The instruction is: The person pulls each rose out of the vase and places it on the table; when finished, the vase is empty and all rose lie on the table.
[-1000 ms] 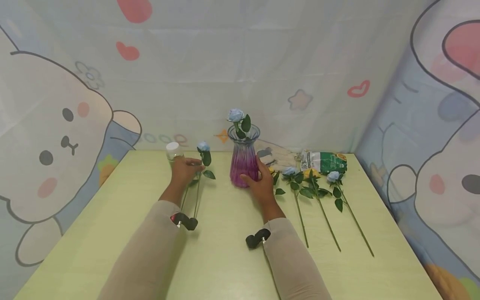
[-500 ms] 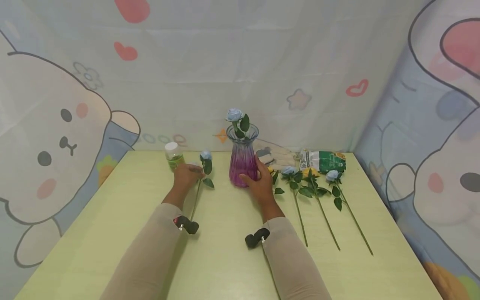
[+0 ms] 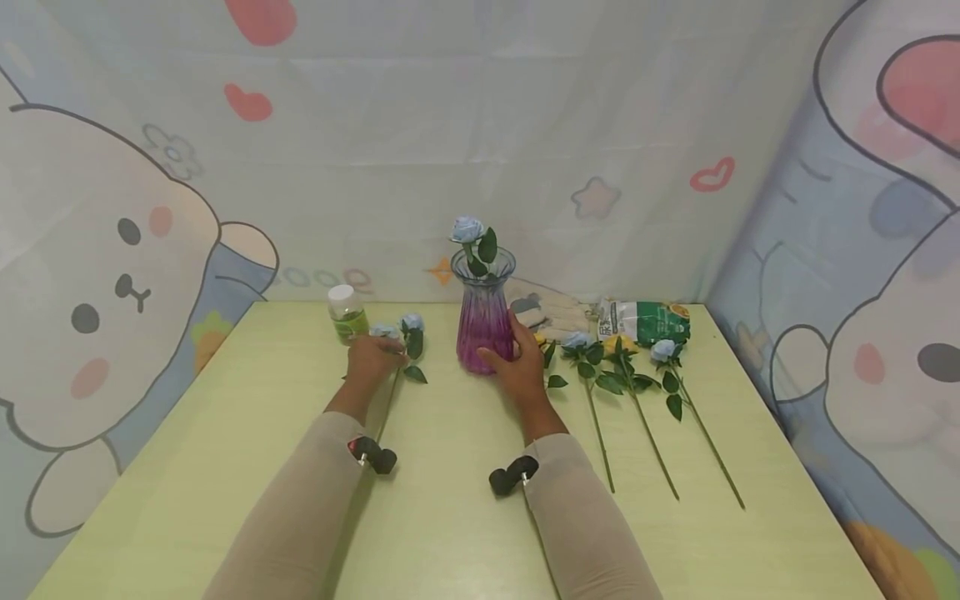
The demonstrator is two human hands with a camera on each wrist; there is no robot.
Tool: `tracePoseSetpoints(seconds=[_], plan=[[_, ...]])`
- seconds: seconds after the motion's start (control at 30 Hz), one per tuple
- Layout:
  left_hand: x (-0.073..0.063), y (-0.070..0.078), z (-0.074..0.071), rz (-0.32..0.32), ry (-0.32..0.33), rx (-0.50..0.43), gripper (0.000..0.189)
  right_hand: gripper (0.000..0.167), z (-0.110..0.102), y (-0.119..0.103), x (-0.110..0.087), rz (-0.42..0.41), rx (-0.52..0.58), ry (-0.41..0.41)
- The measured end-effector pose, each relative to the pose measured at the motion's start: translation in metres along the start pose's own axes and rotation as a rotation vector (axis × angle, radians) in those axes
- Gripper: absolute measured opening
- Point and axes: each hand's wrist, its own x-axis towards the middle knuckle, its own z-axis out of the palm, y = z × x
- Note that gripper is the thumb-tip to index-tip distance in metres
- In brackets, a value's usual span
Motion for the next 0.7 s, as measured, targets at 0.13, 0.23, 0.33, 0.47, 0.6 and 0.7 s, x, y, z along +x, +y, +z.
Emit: tracePoseSetpoints(seconds=[0.13, 0.23, 0.33, 0.47, 0.6, 0.7], plan=[[-0.0001, -0.0044, 0.0011, -0.006, 0.006, -0.025, 0.027, 0.092, 0.0001, 0.0016, -0.0001, -0.012, -0.004, -0.001], [-0.0009, -0.0069, 0.0019, -0.018, 0.012, -0.062, 0.027, 0.092, -0.0004, 0.0024, -0.0001, -0.014, -0.014, -0.002], [-0.0024, -0.0081, 0.0027, -0.038, 0.023, -0.083, 0.026, 0.092, -0.0008, 0.002, -0.0005, -0.009, -0.014, 0.0], [-0.0035, -0.0093, 0.006, -0.063, 0.046, -0.061, 0.023, 0.092, -0.0007, 0.0009, -0.0009, 0.0, 0.0, 0.001], [-0.0031, -0.0102, 0.0093, -0.083, 0.069, -0.014, 0.022, 0.092, -0.0006, 0.0006, -0.0008, 0.006, 0.014, -0.003], [-0.0035, -0.0089, 0.0096, -0.102, 0.079, 0.018, 0.025, 0.092, -0.0005, -0.0001, -0.001, 0.005, 0.025, -0.005]])
